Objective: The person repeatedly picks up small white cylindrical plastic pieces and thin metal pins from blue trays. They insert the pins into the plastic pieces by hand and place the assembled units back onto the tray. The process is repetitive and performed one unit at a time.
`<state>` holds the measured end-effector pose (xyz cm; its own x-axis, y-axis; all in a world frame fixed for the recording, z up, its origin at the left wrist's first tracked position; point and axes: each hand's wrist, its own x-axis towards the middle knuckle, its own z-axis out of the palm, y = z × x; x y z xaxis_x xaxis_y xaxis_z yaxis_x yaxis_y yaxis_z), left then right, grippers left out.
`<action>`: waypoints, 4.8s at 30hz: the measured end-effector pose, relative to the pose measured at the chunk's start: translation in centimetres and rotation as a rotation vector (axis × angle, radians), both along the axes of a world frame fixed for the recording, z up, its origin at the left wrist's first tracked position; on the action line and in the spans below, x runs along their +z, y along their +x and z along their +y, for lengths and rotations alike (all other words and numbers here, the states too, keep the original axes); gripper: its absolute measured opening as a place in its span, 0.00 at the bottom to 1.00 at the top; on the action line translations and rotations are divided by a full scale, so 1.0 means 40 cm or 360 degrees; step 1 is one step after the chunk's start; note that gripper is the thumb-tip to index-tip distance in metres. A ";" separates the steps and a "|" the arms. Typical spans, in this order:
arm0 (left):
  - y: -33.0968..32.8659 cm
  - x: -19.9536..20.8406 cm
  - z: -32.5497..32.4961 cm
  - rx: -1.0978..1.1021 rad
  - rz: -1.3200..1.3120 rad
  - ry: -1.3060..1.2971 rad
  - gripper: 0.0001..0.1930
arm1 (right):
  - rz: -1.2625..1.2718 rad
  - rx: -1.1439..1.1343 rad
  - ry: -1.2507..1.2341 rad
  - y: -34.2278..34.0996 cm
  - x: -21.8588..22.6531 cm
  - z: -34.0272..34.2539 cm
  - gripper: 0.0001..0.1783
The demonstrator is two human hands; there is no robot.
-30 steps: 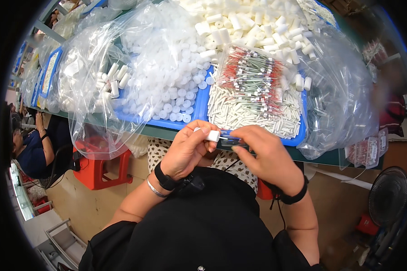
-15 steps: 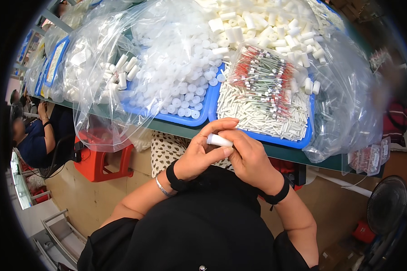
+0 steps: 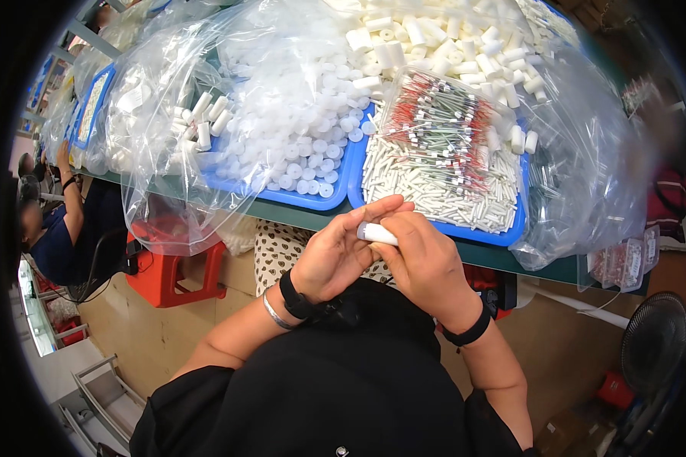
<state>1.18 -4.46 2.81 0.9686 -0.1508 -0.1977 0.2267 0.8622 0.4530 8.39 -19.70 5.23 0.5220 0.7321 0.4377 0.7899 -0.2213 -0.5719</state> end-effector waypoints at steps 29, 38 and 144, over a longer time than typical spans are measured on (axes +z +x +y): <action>0.018 -0.021 -0.003 0.0178 0.0023 -0.0573 0.26 | 0.0040 -0.0135 0.0129 -0.015 -0.070 0.062 0.15; -0.005 -0.018 -0.028 0.0140 -0.0016 -0.0601 0.27 | -0.0263 0.0104 -0.0032 -0.002 -0.052 0.035 0.15; 0.091 -0.012 0.146 0.0482 0.0065 0.1007 0.16 | -0.0270 -0.0244 -0.0062 0.197 0.032 0.070 0.06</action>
<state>4.83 1.38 2.34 0.9396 0.2807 -0.1957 0.0458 0.4637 0.8848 16.27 -16.92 6.53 0.5497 0.6678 0.5019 0.8295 -0.3654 -0.4223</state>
